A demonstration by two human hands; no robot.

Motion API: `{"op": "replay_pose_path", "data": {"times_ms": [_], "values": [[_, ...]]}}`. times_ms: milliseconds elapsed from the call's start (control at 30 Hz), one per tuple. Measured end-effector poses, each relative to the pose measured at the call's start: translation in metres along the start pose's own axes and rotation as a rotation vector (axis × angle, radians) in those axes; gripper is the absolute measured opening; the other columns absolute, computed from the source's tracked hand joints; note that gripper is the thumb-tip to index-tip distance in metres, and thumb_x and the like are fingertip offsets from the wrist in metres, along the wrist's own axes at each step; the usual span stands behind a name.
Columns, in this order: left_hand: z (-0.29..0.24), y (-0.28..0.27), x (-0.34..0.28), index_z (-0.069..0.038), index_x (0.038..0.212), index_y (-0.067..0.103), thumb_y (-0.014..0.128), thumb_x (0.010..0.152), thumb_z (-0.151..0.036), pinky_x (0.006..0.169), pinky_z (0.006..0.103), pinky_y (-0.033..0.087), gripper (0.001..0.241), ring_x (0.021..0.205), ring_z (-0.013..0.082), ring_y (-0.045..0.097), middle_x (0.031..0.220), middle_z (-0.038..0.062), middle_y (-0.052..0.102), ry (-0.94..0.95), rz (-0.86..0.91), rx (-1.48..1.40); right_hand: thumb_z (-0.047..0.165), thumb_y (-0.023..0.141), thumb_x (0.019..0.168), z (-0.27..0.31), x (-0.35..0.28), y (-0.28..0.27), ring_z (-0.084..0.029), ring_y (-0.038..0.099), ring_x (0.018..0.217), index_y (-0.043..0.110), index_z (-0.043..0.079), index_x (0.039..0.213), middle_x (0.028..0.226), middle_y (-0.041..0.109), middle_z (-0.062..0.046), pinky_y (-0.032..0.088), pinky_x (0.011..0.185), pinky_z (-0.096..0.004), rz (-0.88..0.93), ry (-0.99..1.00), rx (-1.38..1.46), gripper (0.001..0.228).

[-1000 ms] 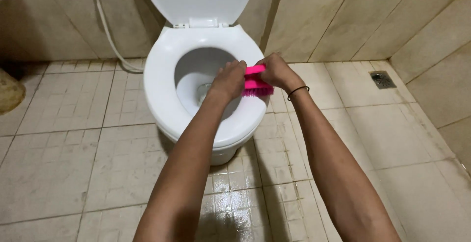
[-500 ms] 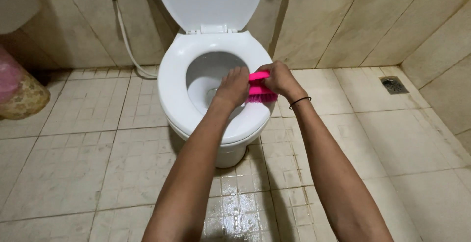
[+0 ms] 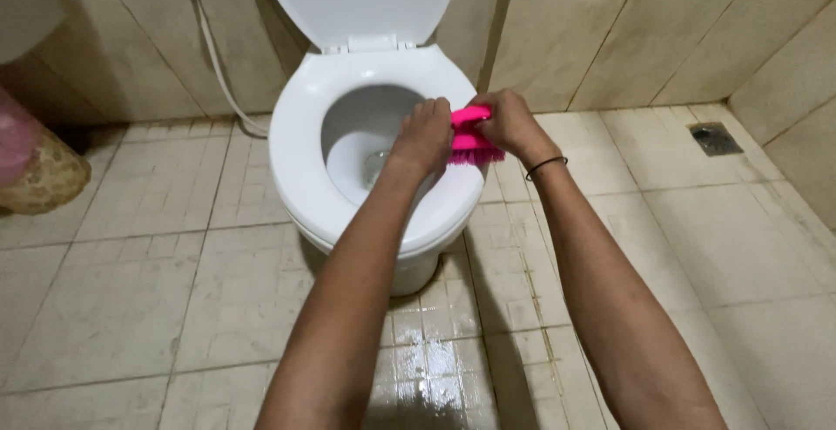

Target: The person scrubs the inside of a white toilet bowl using a pink brush, focusing on the rim and water surface. They place the brush on a wall shelf, flush the toilet, and then resume scrubbing the bowl.

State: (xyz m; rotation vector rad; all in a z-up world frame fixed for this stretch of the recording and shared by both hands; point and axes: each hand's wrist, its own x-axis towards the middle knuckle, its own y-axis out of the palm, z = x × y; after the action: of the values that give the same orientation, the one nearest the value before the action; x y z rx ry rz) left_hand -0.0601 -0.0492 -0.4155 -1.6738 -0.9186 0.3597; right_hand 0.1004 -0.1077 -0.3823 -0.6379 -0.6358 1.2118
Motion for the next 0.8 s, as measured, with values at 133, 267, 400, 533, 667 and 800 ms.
{"op": "replay_pose_path", "data": {"times_ms": [133,267,400,533,667,800], "values": [[-0.001,-0.008,-0.019,-0.001,0.114,0.053,0.06,0.093,-0.011,0.107,0.0523,0.04,0.024,0.122,0.0411,0.052,0.125,0.021,0.058,0.013,-0.063,-0.136,-0.003,0.074,0.081,-0.008,-0.009,0.003,-0.024,0.074,0.083,0.078,0.002,0.105,0.095,0.077,-0.016,0.061,0.073,-0.037,-0.047,-0.221,-0.062,0.025],[-0.001,-0.012,-0.038,-0.001,0.114,0.054,0.057,0.093,-0.011,0.106,0.0533,0.039,0.024,0.122,0.0408,0.052,0.125,0.022,0.058,-0.016,-0.064,-0.172,0.006,0.082,0.079,0.009,-0.024,0.002,-0.026,0.072,0.081,0.079,0.003,0.105,0.091,0.074,-0.019,0.06,0.073,-0.039,0.002,-0.241,-0.151,0.026],[0.006,-0.017,-0.052,-0.001,0.113,0.056,0.056,0.094,-0.015,0.107,0.053,0.04,0.024,0.122,0.0411,0.055,0.123,0.023,0.061,-0.048,-0.022,-0.207,0.011,0.08,0.082,0.012,-0.019,0.012,-0.022,0.074,0.078,0.08,0.007,0.106,0.087,0.078,-0.014,0.06,0.072,-0.038,0.147,-0.113,-0.219,0.024],[0.008,-0.028,-0.076,-0.001,0.112,0.056,0.056,0.094,-0.017,0.105,0.0539,0.041,0.025,0.12,0.0415,0.056,0.121,0.023,0.061,-0.083,-0.04,-0.225,0.013,0.081,0.083,0.032,-0.023,0.017,-0.025,0.074,0.077,0.08,0.004,0.102,0.085,0.078,-0.017,0.06,0.071,-0.04,0.212,-0.109,-0.227,0.021],[0.014,-0.03,-0.083,-0.001,0.113,0.055,0.056,0.095,-0.019,0.104,0.054,0.042,0.025,0.118,0.0399,0.056,0.12,0.022,0.06,-0.123,-0.045,-0.234,0.012,0.082,0.082,0.044,-0.022,0.023,-0.025,0.074,0.077,0.081,0.005,0.103,0.087,0.077,-0.018,0.06,0.073,-0.04,0.217,-0.107,-0.248,0.021],[0.024,-0.009,-0.071,-0.001,0.115,0.054,0.057,0.097,-0.02,0.103,0.0534,0.043,0.026,0.119,0.04,0.055,0.121,0.022,0.059,-0.089,-0.088,-0.203,0.007,0.077,0.083,0.032,-0.015,0.028,-0.022,0.074,0.078,0.081,0.007,0.106,0.089,0.078,-0.017,0.061,0.074,-0.038,0.17,-0.146,-0.191,0.022]]}}
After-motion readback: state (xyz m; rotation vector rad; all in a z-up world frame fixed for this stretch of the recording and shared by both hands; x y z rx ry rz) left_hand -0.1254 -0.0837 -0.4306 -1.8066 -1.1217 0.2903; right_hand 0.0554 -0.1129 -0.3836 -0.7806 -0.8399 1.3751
